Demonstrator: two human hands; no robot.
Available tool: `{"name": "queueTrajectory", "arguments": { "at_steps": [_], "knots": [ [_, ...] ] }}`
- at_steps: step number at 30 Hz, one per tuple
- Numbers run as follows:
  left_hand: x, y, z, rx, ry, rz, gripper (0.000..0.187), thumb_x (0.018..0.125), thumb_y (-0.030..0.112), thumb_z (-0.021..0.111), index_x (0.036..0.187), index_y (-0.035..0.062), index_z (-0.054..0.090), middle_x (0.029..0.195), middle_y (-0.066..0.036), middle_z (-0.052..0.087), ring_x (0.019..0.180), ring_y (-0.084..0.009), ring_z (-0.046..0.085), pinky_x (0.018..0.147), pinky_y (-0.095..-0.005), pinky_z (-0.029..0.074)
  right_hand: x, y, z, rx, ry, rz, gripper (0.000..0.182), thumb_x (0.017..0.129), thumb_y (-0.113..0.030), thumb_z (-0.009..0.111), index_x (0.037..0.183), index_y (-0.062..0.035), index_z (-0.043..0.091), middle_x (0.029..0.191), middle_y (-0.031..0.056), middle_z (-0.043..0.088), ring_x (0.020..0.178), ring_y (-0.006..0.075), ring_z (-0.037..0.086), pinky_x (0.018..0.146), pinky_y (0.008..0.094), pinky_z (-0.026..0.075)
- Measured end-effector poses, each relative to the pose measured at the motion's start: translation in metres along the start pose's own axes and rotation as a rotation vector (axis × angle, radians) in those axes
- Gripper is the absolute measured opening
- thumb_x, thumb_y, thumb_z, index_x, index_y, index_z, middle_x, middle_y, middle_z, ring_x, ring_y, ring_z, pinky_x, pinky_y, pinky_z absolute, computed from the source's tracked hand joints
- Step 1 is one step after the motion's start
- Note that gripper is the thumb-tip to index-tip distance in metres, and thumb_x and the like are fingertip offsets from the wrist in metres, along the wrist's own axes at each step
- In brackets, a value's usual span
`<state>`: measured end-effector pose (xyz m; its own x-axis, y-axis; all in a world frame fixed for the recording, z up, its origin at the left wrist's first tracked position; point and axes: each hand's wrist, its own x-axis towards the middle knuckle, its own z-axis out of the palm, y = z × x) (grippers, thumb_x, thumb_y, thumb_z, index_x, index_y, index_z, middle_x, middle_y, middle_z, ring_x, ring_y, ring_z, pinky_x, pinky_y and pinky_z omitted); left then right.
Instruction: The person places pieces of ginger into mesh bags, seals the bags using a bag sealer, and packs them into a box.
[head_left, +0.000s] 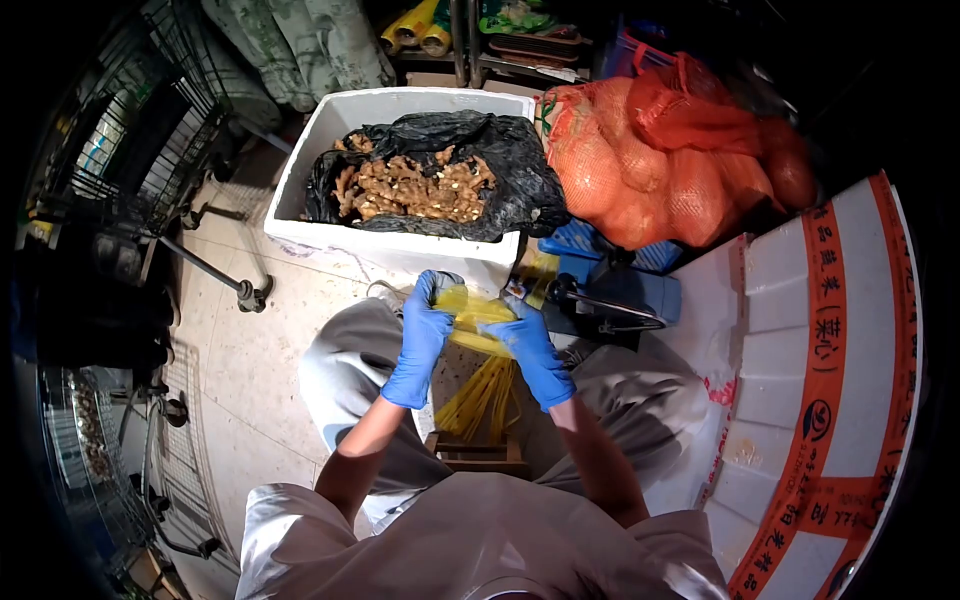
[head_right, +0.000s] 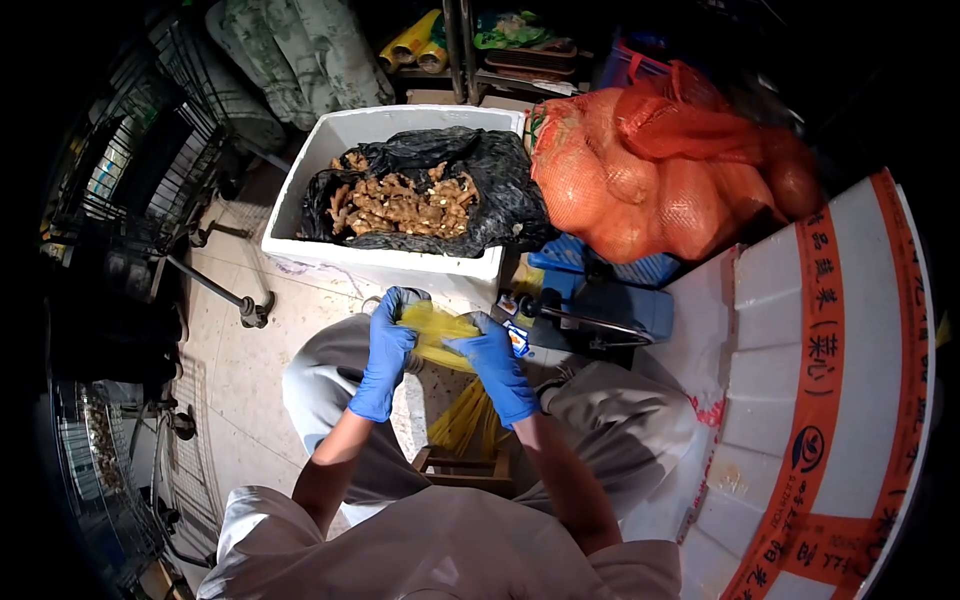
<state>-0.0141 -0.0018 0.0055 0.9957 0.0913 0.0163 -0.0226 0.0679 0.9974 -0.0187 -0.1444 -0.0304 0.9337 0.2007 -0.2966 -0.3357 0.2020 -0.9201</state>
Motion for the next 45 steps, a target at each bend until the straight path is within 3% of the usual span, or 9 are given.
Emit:
{"name": "queueTrajectory", "arguments": {
  "at_steps": [8,20,23,26,28,32,36,41,45],
  "knots": [
    [-0.029,0.034,0.001,-0.942,-0.069,-0.647,0.025,0.081,0.005,0.042,0.105,-0.0036,0.044,0.099,-0.01,0.052,0.089,-0.0156,0.052,0.08,-0.0237,0.042,-0.013,-0.034,-0.006,0.442,0.149,0.011,0.032,0.061,0.008,0.043,0.09,0.0028,0.054,0.08,0.0057,0.057,0.066,0.0163,0.056,0.061,0.0242,0.046],
    [-0.049,0.018,0.005,-1.068,-0.271,-0.714,0.031,0.083,0.017,0.043,0.11,0.0013,0.043,0.105,-0.009,0.051,0.093,-0.0171,0.051,0.081,-0.0278,0.042,-0.033,-0.056,0.01,0.328,0.026,0.098,0.03,0.061,0.005,0.043,0.09,0.0035,0.053,0.079,0.0071,0.057,0.067,0.0161,0.056,0.062,0.0247,0.045],
    [-0.046,0.027,0.004,-0.937,-0.417,-0.7,0.032,0.08,0.018,0.049,0.107,0.0012,0.045,0.099,-0.007,0.053,0.087,-0.0135,0.052,0.075,-0.0247,0.043,-0.048,-0.053,-0.004,0.231,-0.061,-0.149,0.024,0.067,0.002,0.046,0.09,0.0028,0.053,0.081,0.0076,0.057,0.07,0.0161,0.056,0.065,0.025,0.045],
    [-0.047,0.02,0.008,-0.49,-0.731,-0.565,0.038,0.076,0.019,0.056,0.108,0.0016,0.044,0.095,-0.006,0.051,0.085,-0.0115,0.049,0.073,-0.0227,0.042,-0.04,-0.046,-0.011,-0.285,-0.14,-0.589,0.02,0.072,-0.002,0.048,0.091,0.0017,0.053,0.085,0.0084,0.057,0.076,0.0154,0.055,0.07,0.025,0.045],
    [-0.049,0.033,0.016,-0.42,-0.78,-0.44,0.037,0.072,0.016,0.06,0.103,0.0016,0.046,0.092,-0.005,0.051,0.084,-0.0111,0.048,0.071,-0.0234,0.041,-0.044,-0.069,-0.005,0.552,-0.189,0.382,0.023,0.073,-0.002,0.048,0.095,0.0009,0.053,0.089,0.0093,0.056,0.082,0.016,0.054,0.075,0.0257,0.044],
    [-0.054,0.034,0.008,-0.126,-0.918,-0.236,0.034,0.071,0.015,0.06,0.099,0.0008,0.047,0.093,-0.006,0.052,0.084,-0.0133,0.048,0.072,-0.0264,0.041,-0.059,-0.065,0.008,0.515,-0.288,0.446,0.021,0.074,-0.004,0.048,0.094,-0.001,0.053,0.086,0.0083,0.053,0.077,0.016,0.052,0.07,0.0249,0.042],
    [-0.031,0.087,0.042,-0.535,-1.132,0.248,0.017,0.072,0.008,0.056,0.087,0.0001,0.053,0.086,-0.008,0.054,0.074,-0.0178,0.053,0.065,-0.0262,0.041,-0.064,-0.023,0.029,0.283,-0.435,0.404,0.013,0.074,-0.008,0.05,0.085,-0.0022,0.053,0.074,0.0046,0.048,0.067,0.0132,0.047,0.061,0.0242,0.038],
    [-0.004,0.14,0.049,-0.669,-0.325,-0.025,0.022,0.075,0.008,0.054,0.094,-0.0013,0.048,0.084,-0.009,0.056,0.073,-0.012,0.053,0.064,-0.0201,0.042,-0.06,0.037,0.056,-0.149,-0.536,0.344,0.01,0.075,-0.013,0.053,0.073,-0.0038,0.054,0.059,0.0,0.043,0.055,0.0097,0.041,0.051,0.0233,0.034],
    [0.04,0.134,0.029,-0.538,-0.03,0.084,0.028,0.078,0.012,0.051,0.103,-0.0009,0.046,0.086,-0.007,0.056,0.061,-0.0075,0.051,0.053,-0.0171,0.041,-0.052,0.058,0.04,0.029,-0.216,0.361,0.017,0.075,-0.021,0.057,0.063,-0.0083,0.053,0.051,-0.005,0.039,0.048,0.0044,0.036,0.044,0.0182,0.027]
  ]
}}
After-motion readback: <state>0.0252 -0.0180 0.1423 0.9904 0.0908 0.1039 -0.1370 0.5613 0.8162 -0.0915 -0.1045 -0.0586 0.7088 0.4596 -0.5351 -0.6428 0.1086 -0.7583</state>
